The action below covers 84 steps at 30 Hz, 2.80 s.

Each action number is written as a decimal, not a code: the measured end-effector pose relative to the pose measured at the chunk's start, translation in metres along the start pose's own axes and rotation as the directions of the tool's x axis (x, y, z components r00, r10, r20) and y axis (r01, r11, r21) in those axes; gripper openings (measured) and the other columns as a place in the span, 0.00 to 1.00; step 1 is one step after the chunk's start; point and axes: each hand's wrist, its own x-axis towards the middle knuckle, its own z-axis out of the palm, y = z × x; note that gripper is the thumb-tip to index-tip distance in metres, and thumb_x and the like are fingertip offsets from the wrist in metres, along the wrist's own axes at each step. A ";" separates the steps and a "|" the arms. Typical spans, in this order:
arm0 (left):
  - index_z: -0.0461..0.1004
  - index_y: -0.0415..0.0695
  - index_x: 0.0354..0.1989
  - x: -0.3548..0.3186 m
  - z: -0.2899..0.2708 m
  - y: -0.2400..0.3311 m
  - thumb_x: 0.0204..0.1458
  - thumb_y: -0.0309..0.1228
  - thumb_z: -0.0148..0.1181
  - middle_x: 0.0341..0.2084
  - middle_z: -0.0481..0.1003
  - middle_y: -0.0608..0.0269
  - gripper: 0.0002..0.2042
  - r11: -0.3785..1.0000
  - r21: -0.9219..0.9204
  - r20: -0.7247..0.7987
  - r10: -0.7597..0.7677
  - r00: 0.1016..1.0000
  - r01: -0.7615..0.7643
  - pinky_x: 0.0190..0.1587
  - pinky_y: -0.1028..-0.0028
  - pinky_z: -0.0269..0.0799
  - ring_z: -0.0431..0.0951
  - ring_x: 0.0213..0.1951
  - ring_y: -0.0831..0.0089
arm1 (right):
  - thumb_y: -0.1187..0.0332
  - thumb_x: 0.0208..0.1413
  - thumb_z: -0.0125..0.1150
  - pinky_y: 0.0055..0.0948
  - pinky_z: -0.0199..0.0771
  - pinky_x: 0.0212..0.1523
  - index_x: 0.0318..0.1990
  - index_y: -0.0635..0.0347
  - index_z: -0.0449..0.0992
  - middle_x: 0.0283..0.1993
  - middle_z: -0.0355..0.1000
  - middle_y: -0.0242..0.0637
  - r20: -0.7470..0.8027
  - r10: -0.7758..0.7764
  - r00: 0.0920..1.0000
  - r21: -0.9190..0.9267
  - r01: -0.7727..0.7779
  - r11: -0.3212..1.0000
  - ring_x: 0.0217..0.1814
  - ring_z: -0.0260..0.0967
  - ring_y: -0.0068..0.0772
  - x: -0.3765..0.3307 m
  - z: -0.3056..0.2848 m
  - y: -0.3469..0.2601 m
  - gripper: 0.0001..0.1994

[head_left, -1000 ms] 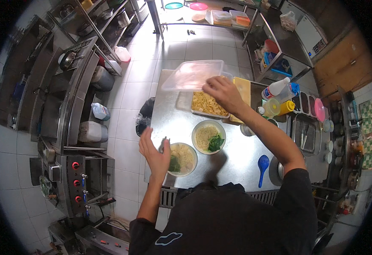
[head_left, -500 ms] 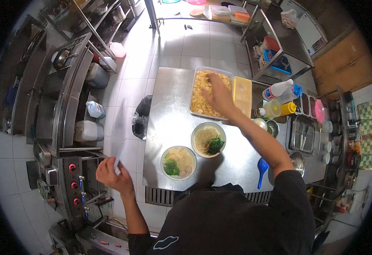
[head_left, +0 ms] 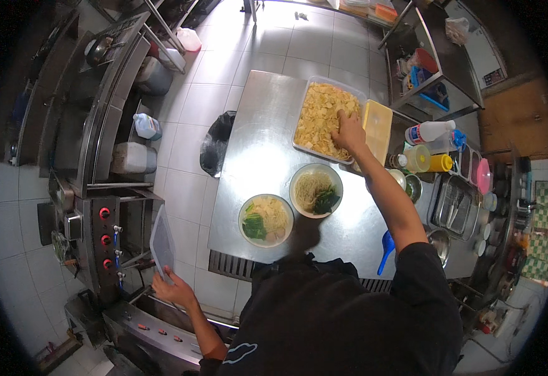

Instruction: The person assembles two noodle bowls by adding noodles, blanched greens, and fried toppings from containers. They use chopsticks and a strainer to transfer ingredients from a wok and prep containers into bowls, then add garnish and sauces.

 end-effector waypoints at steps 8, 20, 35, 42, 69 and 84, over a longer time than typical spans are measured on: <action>0.76 0.32 0.43 0.016 0.002 0.022 0.61 0.36 0.63 0.37 0.77 0.46 0.16 0.998 -0.060 -0.055 0.031 0.998 -0.035 0.46 0.52 0.66 0.75 0.44 0.45 | 0.68 0.46 0.70 0.51 0.75 0.58 0.60 0.51 0.74 0.56 0.67 0.57 -0.050 -0.056 0.997 0.083 0.060 0.995 0.60 0.67 0.63 0.002 0.002 0.006 0.29; 0.76 0.30 0.38 0.011 -0.006 0.043 0.59 0.29 0.65 0.35 0.76 0.42 0.11 0.975 -0.221 -0.038 0.026 0.999 -0.034 0.48 0.51 0.67 0.74 0.43 0.43 | 0.70 0.46 0.69 0.51 0.75 0.53 0.56 0.51 0.76 0.49 0.70 0.57 -0.182 -0.149 0.972 0.085 0.166 0.982 0.53 0.71 0.61 0.002 0.019 0.012 0.25; 0.75 0.32 0.37 0.008 -0.006 0.054 0.58 0.27 0.65 0.34 0.75 0.44 0.09 0.973 -0.223 -0.054 0.040 0.998 -0.051 0.49 0.50 0.67 0.74 0.41 0.44 | 0.66 0.42 0.73 0.45 0.78 0.54 0.48 0.52 0.82 0.42 0.81 0.48 -0.247 -0.003 0.969 0.351 0.092 0.932 0.50 0.78 0.52 0.025 -0.010 0.040 0.21; 0.74 0.34 0.35 0.007 -0.006 0.061 0.58 0.24 0.64 0.31 0.73 0.46 0.06 0.957 -0.282 -0.044 0.060 0.997 -0.070 0.53 0.51 0.68 0.73 0.39 0.46 | 0.69 0.45 0.75 0.29 0.81 0.34 0.50 0.53 0.82 0.34 0.75 0.38 0.011 -0.054 0.999 0.768 0.026 0.640 0.35 0.79 0.27 0.005 -0.027 0.044 0.21; 0.76 0.35 0.38 -0.001 -0.007 0.064 0.57 0.28 0.66 0.32 0.75 0.49 0.09 0.964 -0.227 -0.089 0.120 0.989 -0.137 0.47 0.51 0.65 0.75 0.39 0.47 | 0.73 0.53 0.63 0.49 0.74 0.53 0.51 0.59 0.76 0.49 0.71 0.51 -0.094 -0.346 0.933 0.339 0.357 0.870 0.53 0.72 0.55 -0.130 0.007 0.002 0.17; 0.75 0.37 0.39 -0.007 -0.012 0.068 0.56 0.26 0.66 0.33 0.75 0.52 0.07 0.957 -0.278 -0.041 0.080 0.996 -0.089 0.49 0.53 0.66 0.75 0.40 0.48 | 0.71 0.49 0.69 0.48 0.76 0.56 0.53 0.57 0.78 0.56 0.68 0.56 0.009 -0.074 0.997 0.076 0.073 0.994 0.57 0.72 0.58 -0.040 0.005 0.007 0.20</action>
